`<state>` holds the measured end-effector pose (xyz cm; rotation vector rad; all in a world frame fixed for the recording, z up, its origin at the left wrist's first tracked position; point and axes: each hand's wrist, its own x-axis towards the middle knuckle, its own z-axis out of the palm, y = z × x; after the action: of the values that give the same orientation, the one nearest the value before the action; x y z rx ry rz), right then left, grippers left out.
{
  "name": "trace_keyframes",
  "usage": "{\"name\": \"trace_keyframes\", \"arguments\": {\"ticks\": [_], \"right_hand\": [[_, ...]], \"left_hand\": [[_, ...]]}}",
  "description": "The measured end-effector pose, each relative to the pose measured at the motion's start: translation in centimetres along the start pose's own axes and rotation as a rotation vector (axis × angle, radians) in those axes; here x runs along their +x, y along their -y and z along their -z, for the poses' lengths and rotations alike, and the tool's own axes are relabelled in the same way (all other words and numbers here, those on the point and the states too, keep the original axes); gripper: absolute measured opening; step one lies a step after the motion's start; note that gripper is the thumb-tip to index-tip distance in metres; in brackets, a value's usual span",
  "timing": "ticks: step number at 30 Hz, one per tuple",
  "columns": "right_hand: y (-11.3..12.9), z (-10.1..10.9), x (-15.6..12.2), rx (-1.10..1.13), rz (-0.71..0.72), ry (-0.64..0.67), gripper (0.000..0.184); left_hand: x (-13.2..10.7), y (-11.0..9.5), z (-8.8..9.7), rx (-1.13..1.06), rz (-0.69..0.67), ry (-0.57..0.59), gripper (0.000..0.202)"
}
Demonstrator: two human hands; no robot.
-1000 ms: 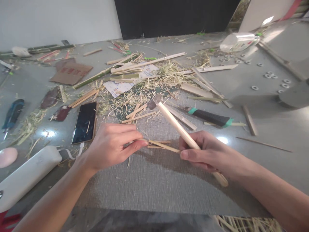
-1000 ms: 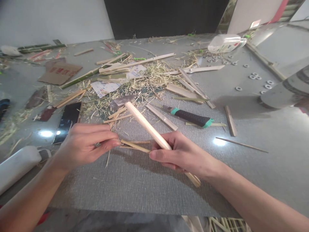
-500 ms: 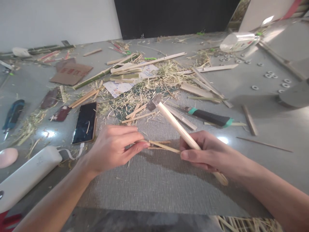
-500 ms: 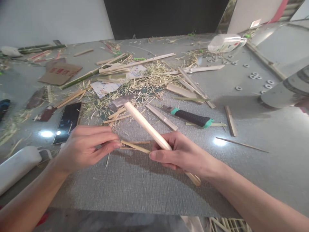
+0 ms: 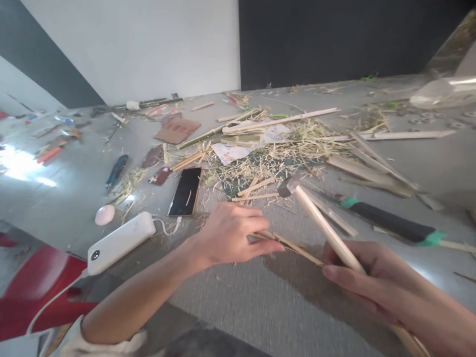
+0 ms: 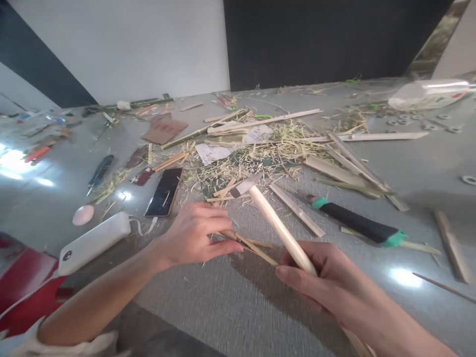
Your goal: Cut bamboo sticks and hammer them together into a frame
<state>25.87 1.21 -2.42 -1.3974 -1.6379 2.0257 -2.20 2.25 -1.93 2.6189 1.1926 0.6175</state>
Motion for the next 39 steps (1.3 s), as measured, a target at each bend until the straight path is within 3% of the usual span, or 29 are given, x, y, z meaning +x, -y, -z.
{"name": "trace_keyframes", "arguments": {"ticks": [12,26,39], "right_hand": [[-1.2,0.4,0.3,-0.010,0.028,0.061,0.043],[-0.1,0.3,-0.5,0.074,0.144,0.058,0.044],[0.2,0.3,-0.7,0.071,0.131,0.065,0.041]], "left_hand": [[0.1,-0.3,0.0,-0.012,-0.005,-0.011,0.051],[-0.3,-0.9,0.1,0.088,-0.023,0.033,0.045],[-0.1,-1.3,0.2,0.106,-0.036,0.072,0.044]]}}
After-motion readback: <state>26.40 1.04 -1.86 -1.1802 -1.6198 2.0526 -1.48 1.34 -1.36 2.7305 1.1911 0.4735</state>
